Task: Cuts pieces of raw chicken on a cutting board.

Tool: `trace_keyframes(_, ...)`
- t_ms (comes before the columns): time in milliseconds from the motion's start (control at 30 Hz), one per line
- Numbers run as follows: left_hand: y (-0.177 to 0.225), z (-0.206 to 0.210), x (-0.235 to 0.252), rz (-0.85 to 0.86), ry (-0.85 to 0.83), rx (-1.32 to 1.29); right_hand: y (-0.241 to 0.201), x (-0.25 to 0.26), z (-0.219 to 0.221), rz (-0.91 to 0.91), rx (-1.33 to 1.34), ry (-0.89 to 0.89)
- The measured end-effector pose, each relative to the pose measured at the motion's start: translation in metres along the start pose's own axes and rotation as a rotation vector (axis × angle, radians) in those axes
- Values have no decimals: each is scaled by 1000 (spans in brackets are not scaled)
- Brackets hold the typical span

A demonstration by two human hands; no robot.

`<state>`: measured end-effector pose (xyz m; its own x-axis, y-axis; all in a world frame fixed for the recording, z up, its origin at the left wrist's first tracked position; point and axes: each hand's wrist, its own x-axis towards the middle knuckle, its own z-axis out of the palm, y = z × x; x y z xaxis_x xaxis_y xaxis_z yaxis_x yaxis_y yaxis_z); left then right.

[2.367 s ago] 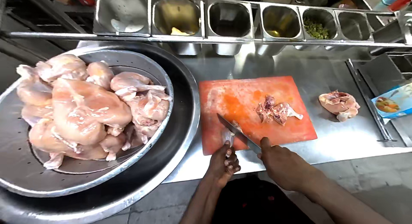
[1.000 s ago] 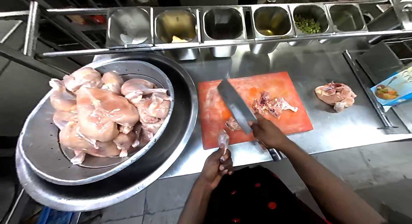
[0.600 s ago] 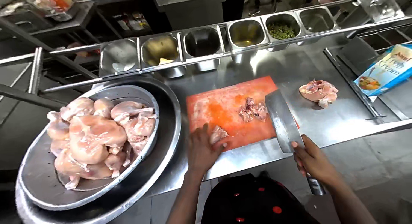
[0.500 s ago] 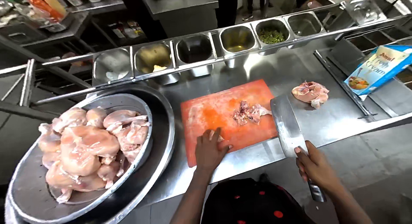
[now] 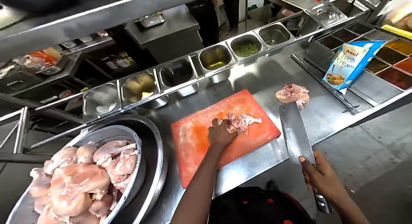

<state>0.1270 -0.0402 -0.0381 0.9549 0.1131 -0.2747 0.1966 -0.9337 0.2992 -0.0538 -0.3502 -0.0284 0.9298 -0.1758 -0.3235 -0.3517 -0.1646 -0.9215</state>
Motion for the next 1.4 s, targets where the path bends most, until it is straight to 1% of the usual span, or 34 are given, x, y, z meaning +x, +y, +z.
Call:
trace_keyframes(67,-4,-12,3,26,-73,40,2,-1,-2,-7,-29,-9)
trace_keyframes(133,-19,-26,0,38,-133,120,7,-3,-3,-11,-54,-10)
trace_keyframes(167,-30,-33,-3,16,-139,159,9,-3,-4,-8,-69,-6)
trace_keyframes(233,-59,-46,-8,-81,-72,202,11,-2,-5,0,-80,2)
trace_keyframes(300,-95,-53,-5,-187,53,201,13,-2,-7,8,-78,7)
trace_keyframes(367,-122,-58,-2,-262,163,121,14,0,-9,19,-78,6)
trace_keyframes(400,-130,-60,-2,-305,204,69,15,0,-10,27,-93,5)
trace_keyframes(467,-128,-56,-3,-388,297,60,14,1,-15,31,-139,5)
trace_keyframes(533,-102,-48,-2,-386,349,153,14,2,-20,19,-159,9)
trace_keyframes(567,-86,-42,-1,-334,366,170,14,2,-21,13,-163,11)
trace_keyframes(633,-49,-29,2,-113,374,158,14,2,-22,6,-173,14)
trace_keyframes(667,-29,-22,3,63,350,132,14,2,-22,0,-178,14)
trace_keyframes(700,-11,-15,4,274,307,103,14,2,-23,-7,-185,11)
trace_keyframes(733,8,-9,7,482,239,101,15,1,-24,-15,-193,10)
trace_keyframes(767,29,-7,10,640,112,149,17,0,-26,-21,-202,15)
trace_keyframes(800,50,-9,14,721,-34,244,17,-2,-27,-22,-210,18)
trace_keyframes(833,68,-11,20,732,-160,344,18,-4,-28,-20,-208,19)
trace_keyframes(867,81,-11,27,717,-239,417,20,-5,-29,-17,-202,15)
trace_keyframes(900,90,-10,35,715,-270,476,21,-7,-29,-21,-203,15)
trace_keyframes(967,99,-9,46,765,-313,606,24,-9,-30,-28,-213,28)
trace_keyframes(1033,100,-12,49,801,-374,707,22,-13,-31,-23,-207,32)
trace_keyframes(1067,98,-18,47,799,-377,721,18,-13,-31,-12,-203,13)
trace_keyframes(1100,93,-29,42,766,-355,691,12,-11,-30,11,-203,-23)
trace_keyframes(1133,83,-45,33,688,-313,611,4,-8,-28,37,-219,-69)
trace_keyframes(1200,55,-83,12,406,-196,343,-20,3,-15,59,-299,-205)
trace_keyframes(1267,14,-108,2,125,-40,44,-50,20,14,57,-399,-390)
trace_keyframes(1333,-29,-114,-5,-37,128,-266,-73,36,54,50,-475,-585)
trace_keyframes(1367,-43,-112,-10,-81,179,-431,-79,44,74,47,-504,-660)
trace_keyframes(1400,-52,-106,-15,-116,185,-578,-80,52,89,43,-523,-708)
